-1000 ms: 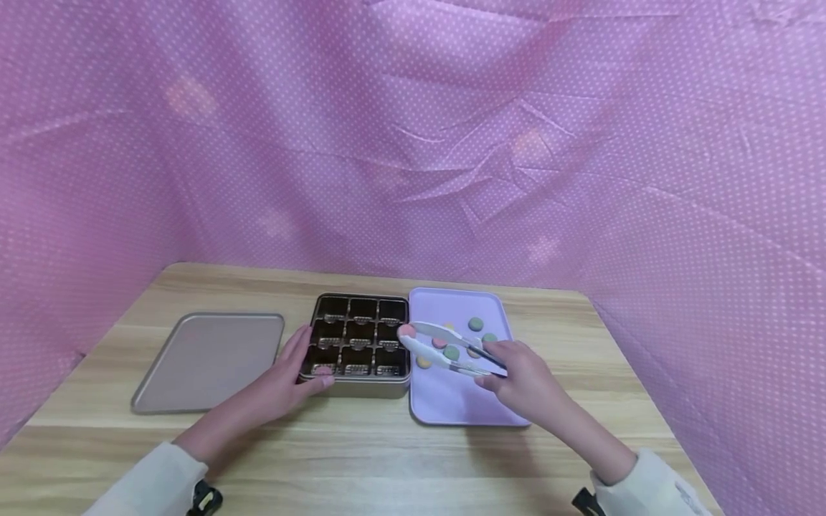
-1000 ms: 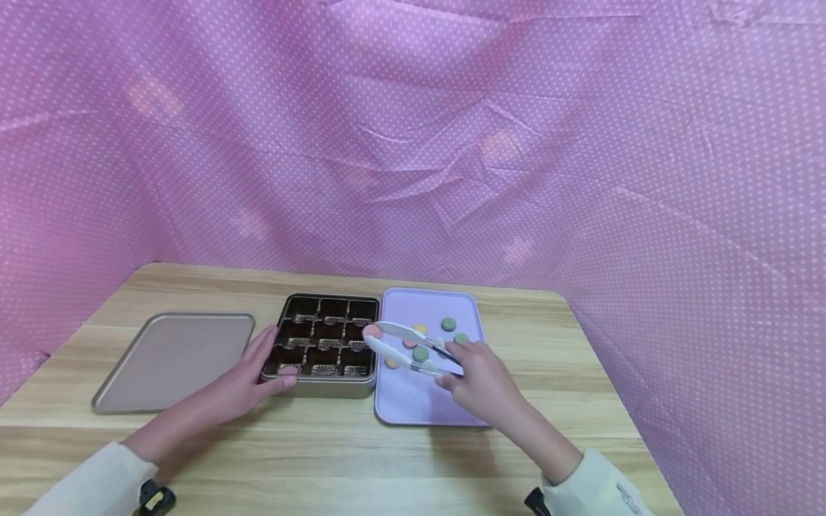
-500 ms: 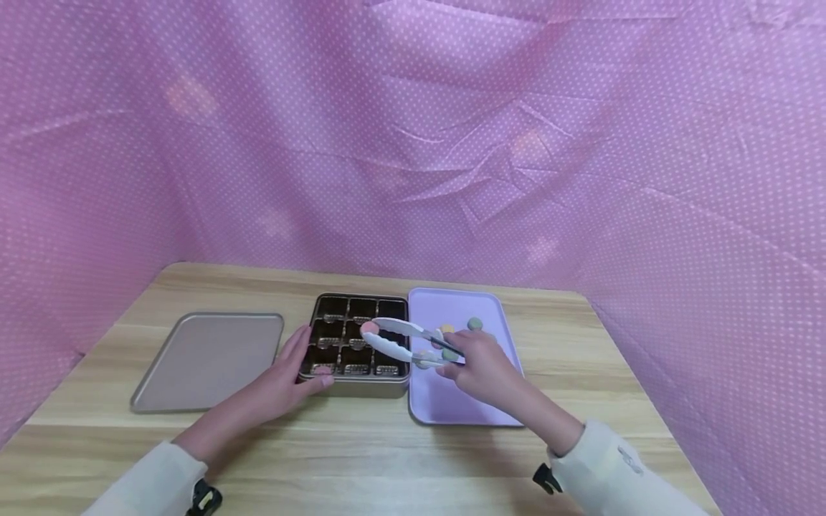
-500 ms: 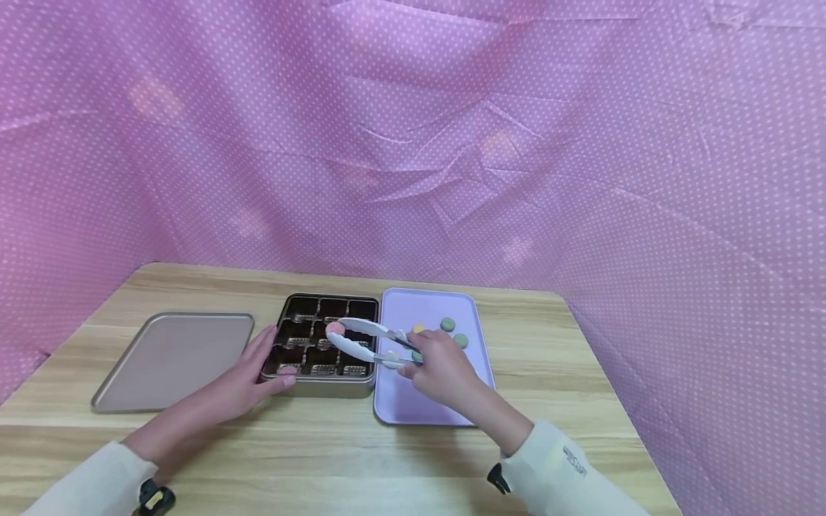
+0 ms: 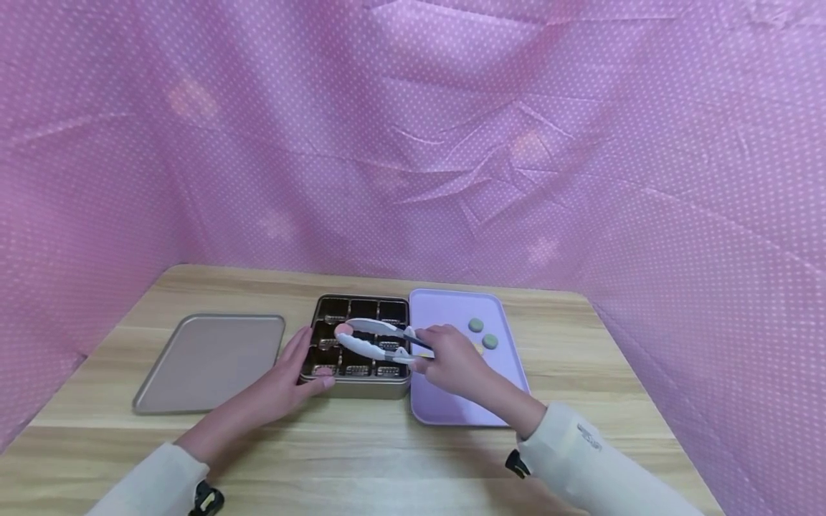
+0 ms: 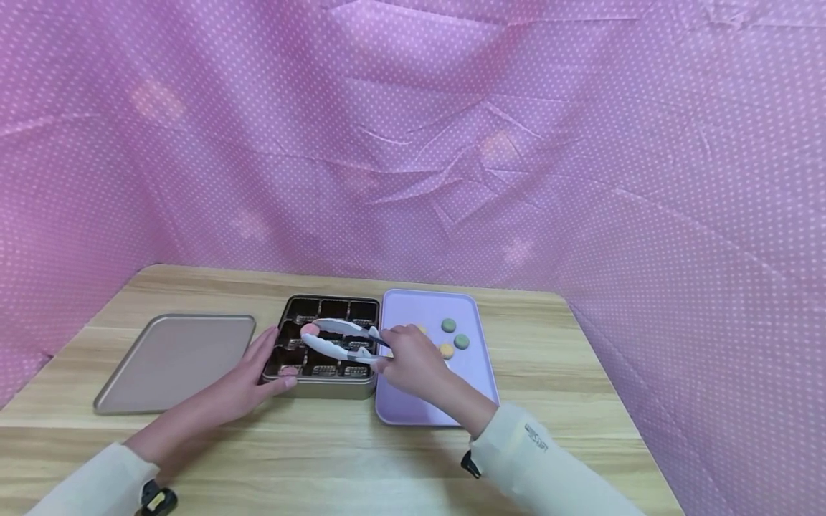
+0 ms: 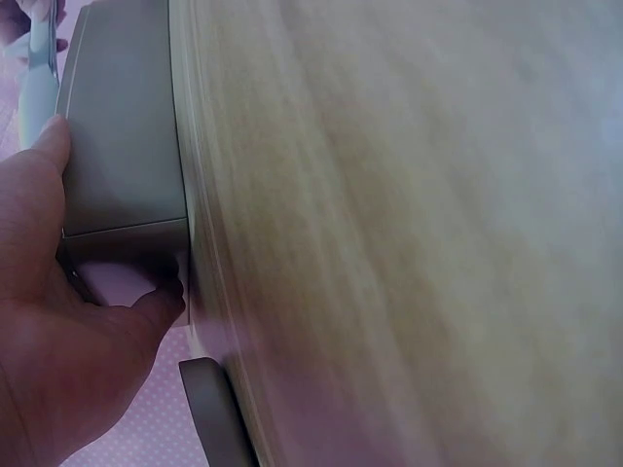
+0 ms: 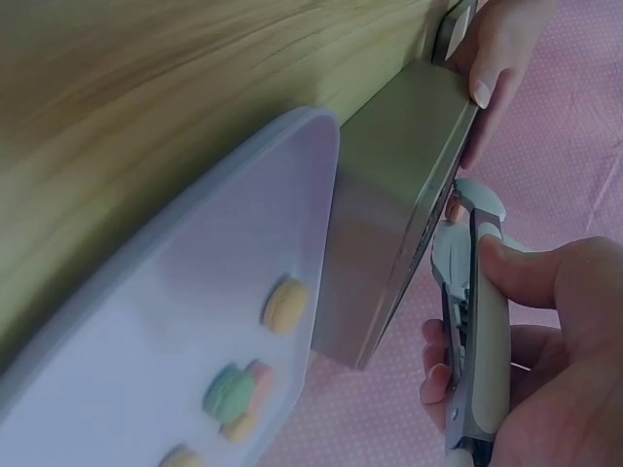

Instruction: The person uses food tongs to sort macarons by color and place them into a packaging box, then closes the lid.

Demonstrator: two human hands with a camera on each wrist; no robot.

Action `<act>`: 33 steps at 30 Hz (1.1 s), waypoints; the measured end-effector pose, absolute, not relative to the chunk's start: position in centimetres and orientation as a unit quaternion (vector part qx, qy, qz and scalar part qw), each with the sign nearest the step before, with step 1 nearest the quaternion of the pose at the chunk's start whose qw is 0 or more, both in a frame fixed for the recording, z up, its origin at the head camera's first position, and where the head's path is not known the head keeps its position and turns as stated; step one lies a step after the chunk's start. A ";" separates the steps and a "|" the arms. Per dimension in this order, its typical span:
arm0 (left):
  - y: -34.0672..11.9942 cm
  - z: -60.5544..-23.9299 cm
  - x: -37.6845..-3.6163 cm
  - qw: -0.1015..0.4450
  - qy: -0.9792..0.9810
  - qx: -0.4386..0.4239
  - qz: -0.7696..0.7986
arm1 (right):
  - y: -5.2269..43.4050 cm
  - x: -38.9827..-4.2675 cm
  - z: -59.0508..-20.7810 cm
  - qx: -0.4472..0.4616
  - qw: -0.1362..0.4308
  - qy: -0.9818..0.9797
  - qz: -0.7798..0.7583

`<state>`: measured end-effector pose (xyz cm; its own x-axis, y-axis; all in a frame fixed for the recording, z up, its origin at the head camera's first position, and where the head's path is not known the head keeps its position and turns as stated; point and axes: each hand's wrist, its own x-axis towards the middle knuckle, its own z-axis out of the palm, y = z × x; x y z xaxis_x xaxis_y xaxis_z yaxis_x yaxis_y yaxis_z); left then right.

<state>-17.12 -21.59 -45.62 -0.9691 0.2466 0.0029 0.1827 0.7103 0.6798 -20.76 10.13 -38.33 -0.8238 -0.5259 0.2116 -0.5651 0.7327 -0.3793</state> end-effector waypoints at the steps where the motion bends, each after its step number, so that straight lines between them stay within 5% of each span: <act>1: -21.6 -45.6 -17.1 0.044 0.923 0.116 0.363 | 9.8 -20.9 -38.3 0.294 0.043 -0.931 0.214; 33: -21.8 -45.6 -17.3 0.048 0.923 0.121 0.361 | 7.4 -21.9 -37.7 0.272 -0.016 -0.937 0.218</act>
<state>-17.29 -21.84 -45.62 -0.9661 0.2580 -0.0021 0.1880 0.7099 0.6788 -21.95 7.39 -37.73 -0.8514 -0.5168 0.0890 -0.5029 0.7565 -0.4180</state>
